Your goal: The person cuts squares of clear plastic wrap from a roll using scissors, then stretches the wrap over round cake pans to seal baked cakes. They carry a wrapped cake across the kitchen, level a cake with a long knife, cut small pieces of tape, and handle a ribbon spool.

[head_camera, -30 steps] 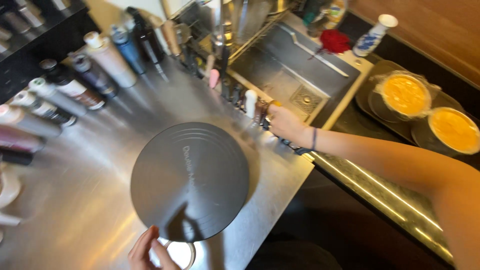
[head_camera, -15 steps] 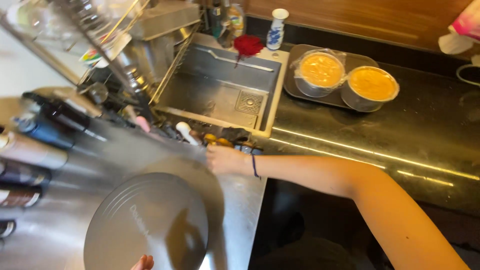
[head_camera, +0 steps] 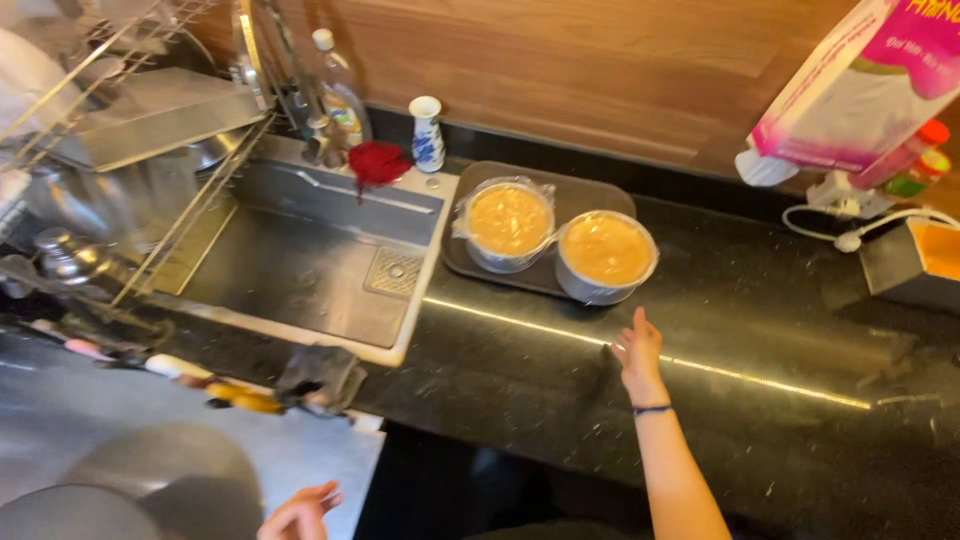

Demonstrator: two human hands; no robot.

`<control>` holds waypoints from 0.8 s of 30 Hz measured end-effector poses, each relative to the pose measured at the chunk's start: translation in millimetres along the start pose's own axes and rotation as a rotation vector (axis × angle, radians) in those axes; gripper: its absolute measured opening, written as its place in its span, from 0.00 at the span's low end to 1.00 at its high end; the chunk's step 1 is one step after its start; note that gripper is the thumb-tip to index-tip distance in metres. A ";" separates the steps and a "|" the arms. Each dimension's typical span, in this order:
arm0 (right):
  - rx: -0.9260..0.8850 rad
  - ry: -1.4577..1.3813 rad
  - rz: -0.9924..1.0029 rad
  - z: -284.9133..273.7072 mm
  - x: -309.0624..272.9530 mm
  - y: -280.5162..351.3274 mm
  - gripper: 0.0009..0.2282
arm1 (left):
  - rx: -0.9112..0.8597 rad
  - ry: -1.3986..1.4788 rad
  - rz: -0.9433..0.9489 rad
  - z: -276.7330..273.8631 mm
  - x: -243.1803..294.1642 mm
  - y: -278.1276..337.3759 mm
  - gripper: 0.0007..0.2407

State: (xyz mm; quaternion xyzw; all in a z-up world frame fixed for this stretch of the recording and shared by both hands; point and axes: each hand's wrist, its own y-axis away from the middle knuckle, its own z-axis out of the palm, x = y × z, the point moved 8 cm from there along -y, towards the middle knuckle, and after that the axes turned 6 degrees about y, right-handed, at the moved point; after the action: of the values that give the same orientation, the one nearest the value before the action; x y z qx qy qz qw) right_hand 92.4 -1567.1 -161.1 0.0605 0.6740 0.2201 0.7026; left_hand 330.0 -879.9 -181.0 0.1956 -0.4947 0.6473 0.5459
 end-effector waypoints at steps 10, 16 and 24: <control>-0.279 0.021 0.277 13.3 -13.6 -121.6 0.30 | -0.036 -0.229 -0.574 479.6 42.0 -18.3 0.09; -0.191 -0.004 0.303 8.8 4.0 -131.5 0.24 | -0.115 -0.072 -1.041 534.1 -86.7 22.9 0.19; -0.040 0.013 0.295 -45.7 -61.9 -14.4 0.40 | -0.017 0.142 -1.399 585.7 -216.7 55.6 0.37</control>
State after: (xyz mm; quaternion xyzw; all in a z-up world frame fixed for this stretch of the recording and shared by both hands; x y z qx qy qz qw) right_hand 51.5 -1613.8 -113.5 0.1435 0.6578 0.3348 0.6593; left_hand 182.8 -1486.5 -122.5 0.4211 -0.2208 0.1515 0.8666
